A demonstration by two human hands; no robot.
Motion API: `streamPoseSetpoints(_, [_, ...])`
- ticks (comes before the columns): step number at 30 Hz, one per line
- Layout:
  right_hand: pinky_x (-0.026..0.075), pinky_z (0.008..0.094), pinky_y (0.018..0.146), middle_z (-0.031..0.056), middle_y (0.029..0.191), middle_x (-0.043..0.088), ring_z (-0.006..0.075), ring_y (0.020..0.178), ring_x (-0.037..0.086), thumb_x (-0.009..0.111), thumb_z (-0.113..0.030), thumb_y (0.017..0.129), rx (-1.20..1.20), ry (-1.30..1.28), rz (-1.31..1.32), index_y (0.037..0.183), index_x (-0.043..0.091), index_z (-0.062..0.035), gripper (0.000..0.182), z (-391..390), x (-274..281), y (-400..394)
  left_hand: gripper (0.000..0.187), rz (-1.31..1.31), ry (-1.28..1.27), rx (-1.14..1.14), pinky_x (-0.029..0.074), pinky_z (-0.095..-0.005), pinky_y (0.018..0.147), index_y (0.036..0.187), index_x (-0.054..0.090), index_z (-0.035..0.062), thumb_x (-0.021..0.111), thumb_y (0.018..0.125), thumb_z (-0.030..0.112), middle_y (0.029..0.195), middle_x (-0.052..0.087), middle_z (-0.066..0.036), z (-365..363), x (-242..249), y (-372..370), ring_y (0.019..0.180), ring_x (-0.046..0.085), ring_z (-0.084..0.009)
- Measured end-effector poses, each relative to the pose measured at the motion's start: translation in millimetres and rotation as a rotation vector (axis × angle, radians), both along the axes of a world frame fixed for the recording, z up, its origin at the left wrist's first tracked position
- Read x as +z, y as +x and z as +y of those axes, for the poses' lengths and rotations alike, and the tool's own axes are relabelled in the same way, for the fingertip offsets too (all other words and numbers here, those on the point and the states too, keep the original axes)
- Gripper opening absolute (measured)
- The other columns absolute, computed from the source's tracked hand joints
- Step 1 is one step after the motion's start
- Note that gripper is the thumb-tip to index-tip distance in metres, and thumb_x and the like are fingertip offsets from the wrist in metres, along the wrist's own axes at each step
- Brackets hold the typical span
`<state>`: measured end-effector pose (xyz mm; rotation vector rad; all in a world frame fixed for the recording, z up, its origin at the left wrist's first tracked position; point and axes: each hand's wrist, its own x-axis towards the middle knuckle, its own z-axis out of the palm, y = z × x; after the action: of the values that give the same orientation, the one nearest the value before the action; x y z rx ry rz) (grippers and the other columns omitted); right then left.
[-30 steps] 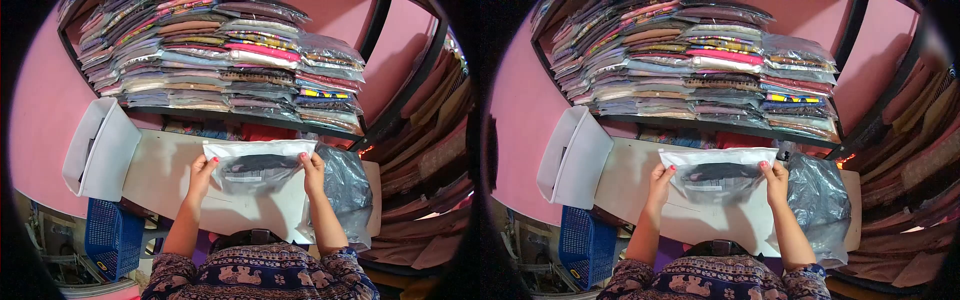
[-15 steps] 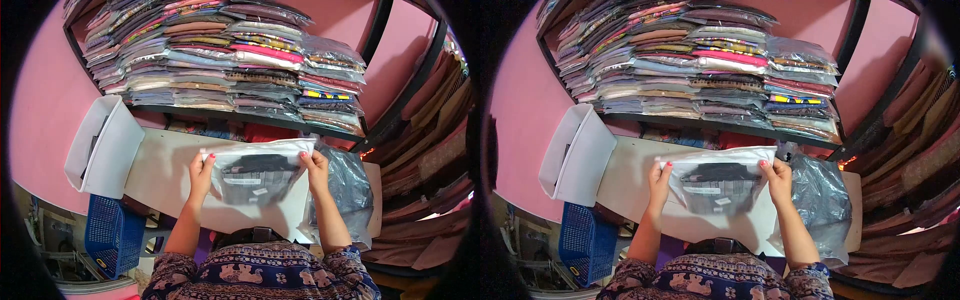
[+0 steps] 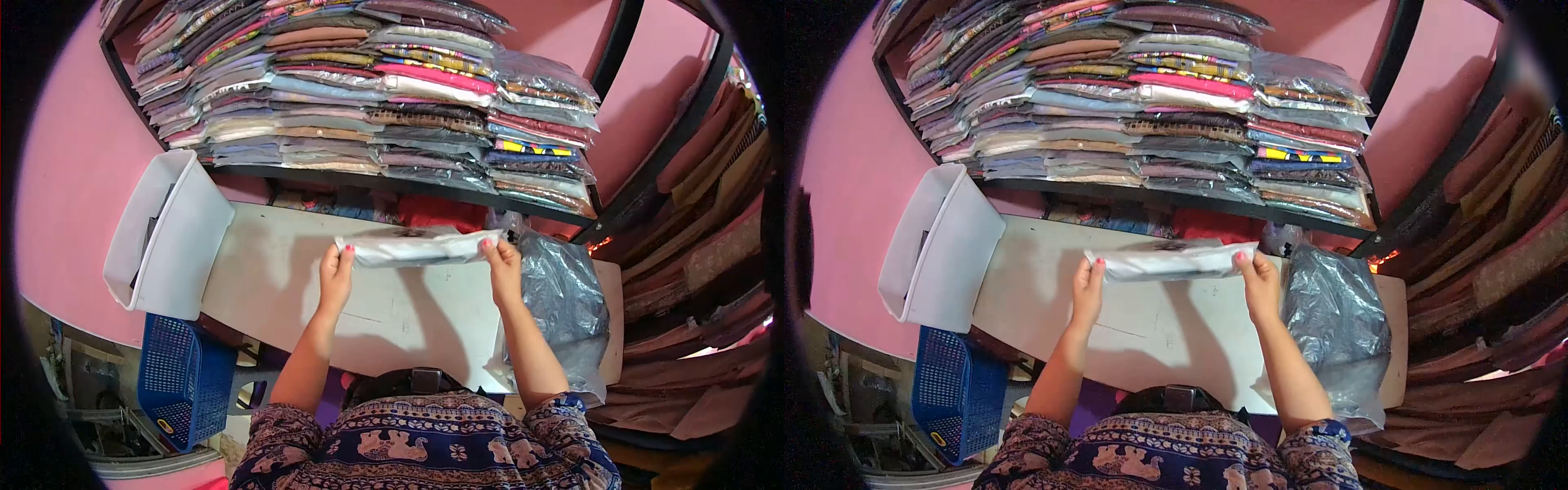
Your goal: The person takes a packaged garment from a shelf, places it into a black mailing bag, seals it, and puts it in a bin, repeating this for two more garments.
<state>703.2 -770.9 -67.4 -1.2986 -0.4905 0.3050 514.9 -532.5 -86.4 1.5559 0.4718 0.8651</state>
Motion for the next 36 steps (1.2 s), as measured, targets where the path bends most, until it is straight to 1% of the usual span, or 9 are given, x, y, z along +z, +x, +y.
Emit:
streamPoseSetpoints(7, [0.042,0.0265,0.056,-0.0002,0.068,0.060,0.0064,0.061,0.051,0.059,-0.021,0.092,-0.036,-0.592,0.140,0.080,0.062,-0.0031,0.022,-43.1,-218.5,-31.0,0.027,0.297,-0.220,-0.017,0.043,-0.0258,0.068,0.103,0.061,-0.0027,0.050,0.095,0.020,0.081,0.061,-0.001,-39.4,-185.4,-53.9,0.073,0.053,-0.0096])
streamPoseSetpoints(9, [0.043,0.0336,0.054,0.0085,0.064,0.060,0.0179,0.059,0.058,0.059,-0.024,0.089,-0.152,-0.857,-0.156,0.079,0.059,-0.0021,0.025,-46.1,-234.5,-39.9,0.027,0.447,0.075,0.039,0.046,-0.0310,0.069,0.102,0.061,-0.0029,0.051,0.094,0.021,0.077,0.064,-0.009,-51.4,-194.9,-57.4,0.072,0.058,-0.0148])
streamPoseSetpoints(17, [0.046,0.0490,0.062,0.0204,0.073,0.062,0.0415,0.071,0.061,0.054,-0.030,0.090,-0.138,-0.966,-0.248,0.083,0.055,-0.0047,0.026,-30.2,-198.0,-44.6,0.023,0.592,0.367,0.132,0.044,-0.0426,0.077,0.102,0.058,0.0026,0.058,0.082,0.013,0.095,0.062,-0.017,-53.1,-199.4,-60.3,0.086,0.058,-0.0337])
streamPoseSetpoints(19, [0.047,0.0495,0.062,0.0206,0.073,0.062,0.0414,0.071,0.061,0.054,-0.029,0.090,-0.167,-0.944,-0.229,0.083,0.055,-0.0047,0.026,-26.3,-194.5,-46.1,0.036,0.454,0.914,0.356,0.038,-0.0478,0.084,0.108,0.056,0.0088,0.062,0.073,0.011,0.108,0.057,-0.014,-78.5,-143.8,-62.1,0.099,0.055,-0.0286])
streamPoseSetpoints(24, [0.046,0.0504,0.060,0.0218,0.068,0.061,0.0418,0.068,0.061,0.055,-0.027,0.089,-0.094,-0.901,-0.334,0.090,0.054,-0.0053,0.022,-23.7,-200.4,-38.8,0.050,0.695,1.371,-0.090,0.022,-0.0535,0.106,0.125,0.053,0.0152,0.057,0.076,0.017,0.132,0.050,-0.002,-94.5,-141.2,-61.0,0.123,0.045,-0.0216])
streamPoseSetpoints(28, [0.047,0.0435,0.061,0.0195,0.079,0.061,0.0394,0.072,0.060,0.060,-0.026,0.086,-0.046,-1.046,-0.286,0.094,0.054,-0.0042,0.024,-23.7,-191.5,-38.5,0.050,0.654,1.400,-0.036,0.023,-0.0509,0.108,0.129,0.051,0.0152,0.052,0.079,0.012,0.134,0.048,-0.005,-86.5,-150.7,-54.7,0.125,0.045,-0.0238])
streamPoseSetpoints(31, [0.046,0.0457,0.077,0.0144,0.098,0.060,0.0367,0.088,0.057,0.064,-0.032,0.082,-0.390,-0.799,-0.492,0.099,0.054,-0.0073,0.031,-25.5,-159.9,-59.5,0.050,0.670,1.271,-0.160,0.029,-0.0470,0.107,0.130,0.050,0.0139,0.049,0.081,0.007,0.134,0.048,-0.007,-81.7,-154.0,-53.6,0.125,0.044,-0.0277])
streamPoseSetpoints(33, [0.039,0.0500,0.089,0.0106,0.111,0.052,0.0317,0.099,0.051,0.066,-0.032,0.079,0.134,-0.865,-1.162,0.105,0.054,-0.0093,0.036,-36.8,-156.2,-70.8,0.052,0.694,1.155,-0.230,0.037,-0.0436,0.103,0.132,0.047,0.0122,0.047,0.080,0.004,0.133,0.048,-0.010,-82.1,-152.2,-52.3,0.123,0.045,-0.0313])
streamPoseSetpoints(36, [0.036,0.0545,0.091,0.0097,0.108,0.053,0.0288,0.102,0.051,0.060,-0.023,0.081,0.145,-0.864,-1.217,0.111,0.052,-0.0107,0.034,-31.3,-154.6,-70.0,0.055,0.716,1.063,-0.286,0.041,-0.0418,0.099,0.134,0.044,0.0103,0.047,0.079,0.003,0.132,0.048,-0.011,-81.3,-148.7,-49.7,0.120,0.047,-0.0336])
